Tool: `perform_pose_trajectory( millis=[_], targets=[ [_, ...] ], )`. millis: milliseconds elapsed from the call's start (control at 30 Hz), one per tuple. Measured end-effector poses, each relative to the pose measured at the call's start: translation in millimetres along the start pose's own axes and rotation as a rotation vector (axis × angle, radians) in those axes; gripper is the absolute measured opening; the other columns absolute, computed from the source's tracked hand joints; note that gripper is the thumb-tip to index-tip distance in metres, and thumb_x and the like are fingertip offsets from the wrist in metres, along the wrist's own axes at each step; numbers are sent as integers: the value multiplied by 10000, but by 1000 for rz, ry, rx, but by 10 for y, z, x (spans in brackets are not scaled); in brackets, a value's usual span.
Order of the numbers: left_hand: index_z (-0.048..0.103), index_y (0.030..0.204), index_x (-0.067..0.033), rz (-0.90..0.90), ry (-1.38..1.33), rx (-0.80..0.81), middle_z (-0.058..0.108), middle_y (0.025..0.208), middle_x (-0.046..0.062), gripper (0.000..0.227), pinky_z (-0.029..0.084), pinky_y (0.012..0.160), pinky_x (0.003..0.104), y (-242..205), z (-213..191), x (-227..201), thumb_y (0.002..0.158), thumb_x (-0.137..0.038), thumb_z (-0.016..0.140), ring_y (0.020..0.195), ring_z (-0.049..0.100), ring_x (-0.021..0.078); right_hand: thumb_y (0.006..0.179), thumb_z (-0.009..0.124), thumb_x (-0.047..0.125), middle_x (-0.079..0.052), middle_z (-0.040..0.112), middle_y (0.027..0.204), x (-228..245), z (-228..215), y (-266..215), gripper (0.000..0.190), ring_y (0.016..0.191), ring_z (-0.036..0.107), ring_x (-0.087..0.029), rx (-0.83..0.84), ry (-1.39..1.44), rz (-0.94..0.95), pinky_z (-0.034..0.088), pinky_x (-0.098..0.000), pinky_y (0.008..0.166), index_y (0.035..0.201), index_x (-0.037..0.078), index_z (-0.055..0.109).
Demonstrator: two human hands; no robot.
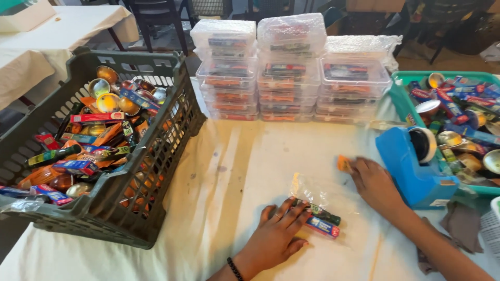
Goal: The person wipes small packaged items with a cloth, wraps them in plastic, and places them into a clear plastic container. They then wipe the container, close it, and stack it with others. The person repeats this process with additional items from a crate.
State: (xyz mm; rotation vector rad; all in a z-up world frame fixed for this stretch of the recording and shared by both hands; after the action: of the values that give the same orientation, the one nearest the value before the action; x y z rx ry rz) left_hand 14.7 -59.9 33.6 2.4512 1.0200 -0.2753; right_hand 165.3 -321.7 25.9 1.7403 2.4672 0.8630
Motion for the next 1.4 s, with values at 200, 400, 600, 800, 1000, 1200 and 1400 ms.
perform_pose_trajectory(
  millis=[200, 400, 600, 800, 1000, 1200, 1400],
  targets=[
    [469, 1518, -90, -16, -129, 53, 396, 1629, 103, 619, 264, 1129, 572, 69, -183, -67, 983, -326, 674, 1533, 295, 342, 813, 682, 109, -88, 713, 1040, -189, -402, -589, 335, 1032, 650, -339, 6, 150, -38, 512, -442, 888, 1145, 117, 639],
    [442, 1534, -121, -166, -250, -95, 322, 1661, 181, 635, 260, 1166, 530, 87, -120, 212, 972, -289, 684, 1517, 298, 361, 656, 783, 159, -28, 703, 999, 152, -671, -741, 326, 1058, 638, -278, -213, -83, -87, 361, -469, 920, 969, 243, 754],
    [421, 1557, -197, -665, -559, 47, 472, 1593, 62, 672, 309, 1182, 456, 188, 57, 706, 967, -516, 460, 1355, 428, 330, 818, 790, 343, -4, 709, 999, -409, -317, -899, 434, 767, 683, -89, -58, 555, 320, 532, -269, 713, 1156, 92, 685],
    [592, 1437, -110, -494, -647, -110, 630, 1470, 89, 614, 254, 1200, 409, 279, -45, 752, 1033, -510, 362, 1394, 480, 240, 924, 687, 299, 5, 692, 1007, -388, -1, -881, 571, 864, 590, -55, 500, 1226, 363, 482, -233, 763, 1437, 74, 574],
    [567, 1414, 2, -357, -297, -155, 576, 1485, 149, 527, 337, 1102, 423, 268, -7, 464, 1041, -358, 474, 1303, 501, 328, 869, 766, 163, 16, 672, 990, -567, -96, -899, 408, 859, 596, -72, 638, 1244, 435, 463, -250, 702, 1216, -2, 627],
    [537, 1401, 58, -314, -220, -178, 560, 1470, 163, 525, 401, 1041, 431, 257, -2, 434, 1007, -286, 581, 1229, 500, 348, 893, 720, 262, -36, 676, 786, -676, -18, -970, 334, 648, 548, -65, 748, 1107, 512, 438, -248, 559, 1112, 17, 773],
    [462, 1447, 52, -323, -126, -101, 490, 1507, 172, 586, 380, 999, 458, 249, 32, 382, 977, -260, 620, 1261, 462, 344, 892, 689, 277, -62, 719, 818, -527, -54, -939, 397, 614, 579, -91, 730, 1086, 607, 460, -261, 535, 1197, 28, 738]
  ],
)
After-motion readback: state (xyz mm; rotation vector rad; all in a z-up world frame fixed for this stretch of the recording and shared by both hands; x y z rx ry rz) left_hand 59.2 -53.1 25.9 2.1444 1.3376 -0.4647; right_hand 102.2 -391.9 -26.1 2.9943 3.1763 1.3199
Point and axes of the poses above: each hand's wrist, its own y-axis towards the middle knuckle, its own z-axis out of the palm, x = y × z, the point moved 7 cm from there along y, towards the middle knuckle
